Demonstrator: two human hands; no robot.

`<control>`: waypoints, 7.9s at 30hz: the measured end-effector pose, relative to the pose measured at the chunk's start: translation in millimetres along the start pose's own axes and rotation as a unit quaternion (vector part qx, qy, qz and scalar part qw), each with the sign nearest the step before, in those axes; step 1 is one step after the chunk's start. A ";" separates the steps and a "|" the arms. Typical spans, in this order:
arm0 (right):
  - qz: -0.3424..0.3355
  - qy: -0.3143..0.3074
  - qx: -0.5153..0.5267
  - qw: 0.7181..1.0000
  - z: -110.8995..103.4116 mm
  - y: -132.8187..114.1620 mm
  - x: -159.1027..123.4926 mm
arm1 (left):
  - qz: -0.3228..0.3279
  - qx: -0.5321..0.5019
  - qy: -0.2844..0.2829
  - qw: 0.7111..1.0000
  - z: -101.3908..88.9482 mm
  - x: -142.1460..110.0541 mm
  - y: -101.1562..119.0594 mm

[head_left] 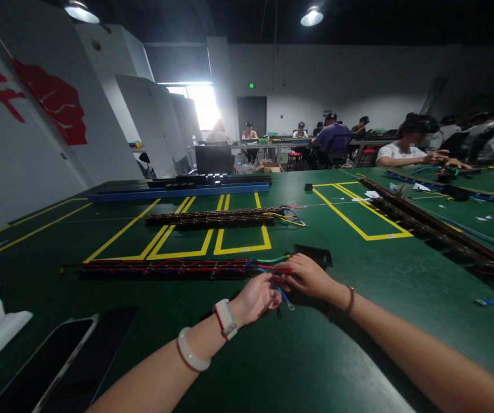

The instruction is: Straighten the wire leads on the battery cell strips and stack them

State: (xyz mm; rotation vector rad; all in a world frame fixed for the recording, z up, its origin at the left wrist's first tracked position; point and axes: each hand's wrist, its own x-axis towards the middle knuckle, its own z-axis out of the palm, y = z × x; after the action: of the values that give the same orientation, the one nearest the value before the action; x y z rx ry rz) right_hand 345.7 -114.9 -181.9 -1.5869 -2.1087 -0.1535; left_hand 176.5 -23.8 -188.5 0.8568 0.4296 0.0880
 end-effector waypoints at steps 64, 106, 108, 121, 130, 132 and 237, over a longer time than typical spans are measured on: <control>0.166 0.032 0.039 0.985 -11.6 9.8 33.7 | -0.053 0.256 0.043 0.964 -13.8 -9.7 25.7; 0.054 -0.223 -0.105 0.968 -36.4 -16.2 38.9 | 0.010 0.020 0.092 0.996 -0.7 -3.6 2.5; 0.053 -0.229 -0.116 0.965 -35.5 -27.1 38.6 | 0.012 0.028 0.091 0.995 2.1 -4.7 1.5; 0.113 -0.254 -0.091 0.956 -50.6 -32.8 38.1 | 0.028 0.035 0.049 0.998 6.3 -6.1 0.0; 0.118 -0.133 -0.180 0.967 -27.4 12.0 44.9 | -0.012 0.023 0.058 0.998 -0.2 -5.7 6.1; 0.093 -0.104 -0.215 0.967 -19.1 21.9 44.7 | -0.034 0.027 0.043 0.998 -2.0 -5.6 7.8; 0.053 0.143 0.111 0.982 -24.8 -46.4 64.8 | -0.060 0.276 0.029 0.959 -16.2 -14.7 25.4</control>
State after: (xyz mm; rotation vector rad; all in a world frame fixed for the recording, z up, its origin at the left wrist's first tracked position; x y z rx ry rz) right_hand 297.5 -82.3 -122.1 -1.4463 -1.7534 -0.0988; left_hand 159.0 0.8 -173.9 1.3775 0.5735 -0.1271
